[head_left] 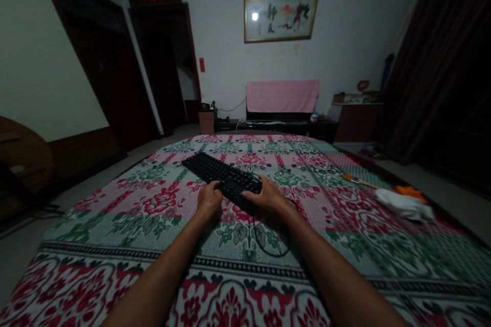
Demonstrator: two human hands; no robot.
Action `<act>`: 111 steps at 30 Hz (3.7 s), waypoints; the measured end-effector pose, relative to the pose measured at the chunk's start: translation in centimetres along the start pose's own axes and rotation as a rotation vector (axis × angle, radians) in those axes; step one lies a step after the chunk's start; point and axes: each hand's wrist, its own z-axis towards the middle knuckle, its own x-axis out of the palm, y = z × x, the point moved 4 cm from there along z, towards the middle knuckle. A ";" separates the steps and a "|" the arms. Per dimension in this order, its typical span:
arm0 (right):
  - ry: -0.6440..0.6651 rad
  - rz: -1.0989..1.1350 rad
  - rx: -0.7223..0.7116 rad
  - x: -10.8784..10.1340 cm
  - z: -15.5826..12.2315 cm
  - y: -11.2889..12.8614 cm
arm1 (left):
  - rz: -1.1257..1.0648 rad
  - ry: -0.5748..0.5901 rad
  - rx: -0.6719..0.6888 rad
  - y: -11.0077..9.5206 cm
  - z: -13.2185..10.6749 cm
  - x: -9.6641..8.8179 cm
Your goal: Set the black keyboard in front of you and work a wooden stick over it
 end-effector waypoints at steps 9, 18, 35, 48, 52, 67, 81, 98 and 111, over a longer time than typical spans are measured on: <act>0.148 -0.158 0.016 2.0 -0.6 1.3 | -0.005 -0.073 -0.003 1.2 1.0 -0.6; 0.190 -0.117 -0.140 0.8 -0.5 0.7 | -0.012 -0.240 0.121 1.5 0.2 -0.4; 0.451 -0.038 -0.241 -6.5 -0.3 -6.4 | 0.318 -0.504 0.234 1.8 1.0 -4.3; 0.158 -0.163 0.059 -5.1 0.8 -7.0 | 0.362 -0.390 -0.020 7.7 4.1 -4.5; 0.086 -0.188 0.052 -4.6 1.0 -7.1 | 0.338 -0.358 -0.063 7.6 4.0 -4.7; -0.122 -0.133 0.009 -5.3 1.3 -7.6 | 0.370 -0.286 -0.207 6.4 2.4 -6.0; -0.088 0.045 0.098 -7.9 2.2 -9.5 | 0.373 -0.250 -0.191 6.0 2.2 -5.8; -0.021 1.349 0.261 -8.4 1.8 -12.1 | 0.404 -0.219 -0.199 5.8 2.1 -5.9; -0.285 0.307 0.352 -9.9 2.0 -15.0 | 0.418 -0.249 -0.169 6.3 2.3 -5.7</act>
